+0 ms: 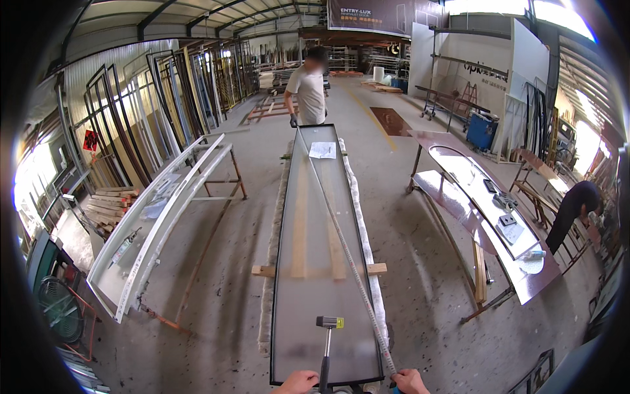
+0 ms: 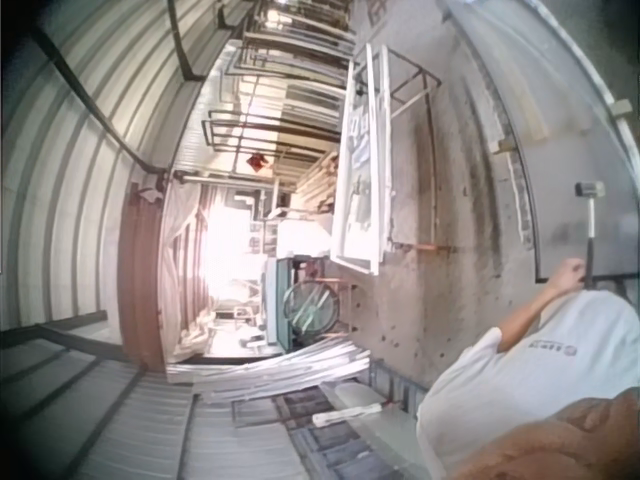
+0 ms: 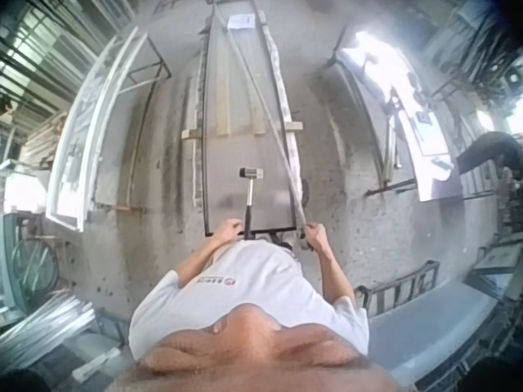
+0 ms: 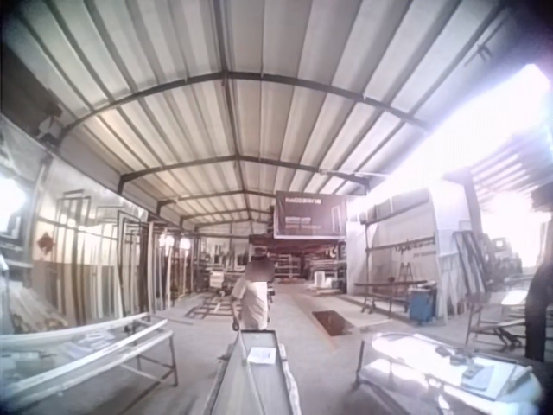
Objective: The person picks up a power drill to fasten a screw into the corner of a metal frame, then uses a tape measure and a rubber mallet to check the dimensions and alignment of the frame components on a work table before retrieving a long metal rail to add to the assembly.
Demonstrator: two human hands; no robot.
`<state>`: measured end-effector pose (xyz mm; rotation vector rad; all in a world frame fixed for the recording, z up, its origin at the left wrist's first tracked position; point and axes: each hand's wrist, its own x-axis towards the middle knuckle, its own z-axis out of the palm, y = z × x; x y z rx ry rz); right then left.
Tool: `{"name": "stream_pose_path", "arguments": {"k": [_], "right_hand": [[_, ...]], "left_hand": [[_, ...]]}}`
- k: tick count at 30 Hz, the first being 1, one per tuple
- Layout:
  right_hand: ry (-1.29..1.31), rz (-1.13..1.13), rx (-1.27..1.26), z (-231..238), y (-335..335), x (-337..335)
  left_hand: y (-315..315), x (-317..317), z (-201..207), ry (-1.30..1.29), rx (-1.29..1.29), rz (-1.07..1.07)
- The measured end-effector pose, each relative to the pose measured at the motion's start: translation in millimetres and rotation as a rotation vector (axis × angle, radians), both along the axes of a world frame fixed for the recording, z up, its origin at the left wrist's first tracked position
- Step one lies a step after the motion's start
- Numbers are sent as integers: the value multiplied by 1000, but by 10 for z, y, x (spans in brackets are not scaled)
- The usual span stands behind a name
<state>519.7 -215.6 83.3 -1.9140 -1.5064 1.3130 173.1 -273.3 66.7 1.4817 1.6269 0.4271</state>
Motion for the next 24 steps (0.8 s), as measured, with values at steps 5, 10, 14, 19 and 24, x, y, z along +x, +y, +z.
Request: {"name": "stream_pose_path", "arguments": {"k": [5, 10, 14, 19, 24], "right_hand": [[135, 69, 13, 522, 58, -296], [171, 158, -9, 698, 41, -445], [147, 89, 16, 1291, 47, -434], [75, 12, 114, 1157, 232, -159], [-19, 26, 100, 601, 357, -102]], "left_hand": [[35, 51, -56, -22, -86, 11], [-6, 146, -55, -30, -72, 63], [49, 171, 234, -48, -175, -16], [103, 279, 128, -56, -142, 31], [152, 281, 337, -107, -199, 33]]}}
